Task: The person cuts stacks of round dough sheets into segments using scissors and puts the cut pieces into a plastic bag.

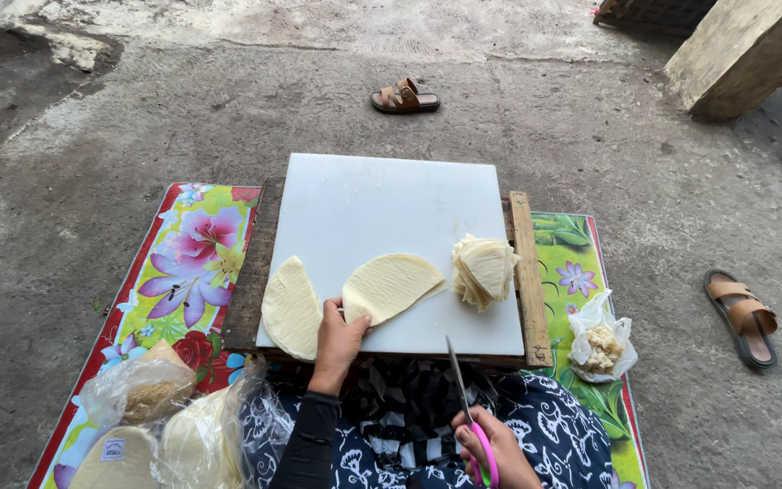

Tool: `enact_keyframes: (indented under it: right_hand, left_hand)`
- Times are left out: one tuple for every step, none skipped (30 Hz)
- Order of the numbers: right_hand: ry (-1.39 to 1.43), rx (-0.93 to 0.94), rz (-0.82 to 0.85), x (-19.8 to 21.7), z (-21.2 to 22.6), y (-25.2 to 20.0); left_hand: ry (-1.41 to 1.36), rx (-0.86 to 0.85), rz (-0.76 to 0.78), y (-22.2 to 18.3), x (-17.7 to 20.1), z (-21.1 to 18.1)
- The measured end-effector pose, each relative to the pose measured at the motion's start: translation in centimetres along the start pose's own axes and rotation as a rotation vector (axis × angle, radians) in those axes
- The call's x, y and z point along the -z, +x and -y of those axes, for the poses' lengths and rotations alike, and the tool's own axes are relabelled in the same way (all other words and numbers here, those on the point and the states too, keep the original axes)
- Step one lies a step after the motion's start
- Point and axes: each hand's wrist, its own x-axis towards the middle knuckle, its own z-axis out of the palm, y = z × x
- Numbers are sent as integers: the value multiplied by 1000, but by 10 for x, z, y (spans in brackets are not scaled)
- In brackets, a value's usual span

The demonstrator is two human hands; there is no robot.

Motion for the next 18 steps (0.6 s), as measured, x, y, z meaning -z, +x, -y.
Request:
enact_keyframes:
  right_hand:
    - [-6,-31,42,-3,12,-2]
    - [-11,-62,84,-5,26,-2]
    - [-72,-40,151,-7,40,1]
    - [-133,-19,217,-7,53,2]
    - [-196,3,283,-7,66,5]
    - [-237,-19,318,-5,81,11]
    - [-278,-46,352,-2,95,17]
    - [-320,-72,386,0,106,21]
    - [-350,-60,395,2,117,26]
    - [-380,-47,403,2,127,30]
    - [-412,-35,413,2,136,34]
    - [-420,-55,407,0,142,37]
    - [-422,-76,400,-3,146,39]
    - [-425,-97,392,-6,149,40]
    - [-463,-76,393,-9,152,40]
    - [-502,-55,394,-11,153,41]
    - [-540,-35,393,-13,154,41]
    - [-508,-47,391,-15,154,42]
  left_hand:
    - [-16,-1,17,0,4,0]
    - [-31,-2,34,0,7,1]
    - [-69,29,21,1,7,2]
    - [-107,60,8,3,8,2]
    - [-147,90,-6,5,8,3]
    - [-158,116,-21,8,7,3]
    - [-168,145,-37,9,6,5]
    - [-179,174,-53,9,5,6]
    - [-58,148,-51,10,5,6]
    - [64,122,-51,12,4,5]
    - [184,97,-52,12,4,4]
    - [139,90,-18,12,4,3]
    - [98,84,21,11,3,2]
    - [57,77,59,11,3,1]
    - [-19,108,65,11,1,-1]
    - [-95,138,70,12,-1,-3]
    - [-171,170,78,13,-4,-5]
    - [-219,196,93,14,-5,-7]
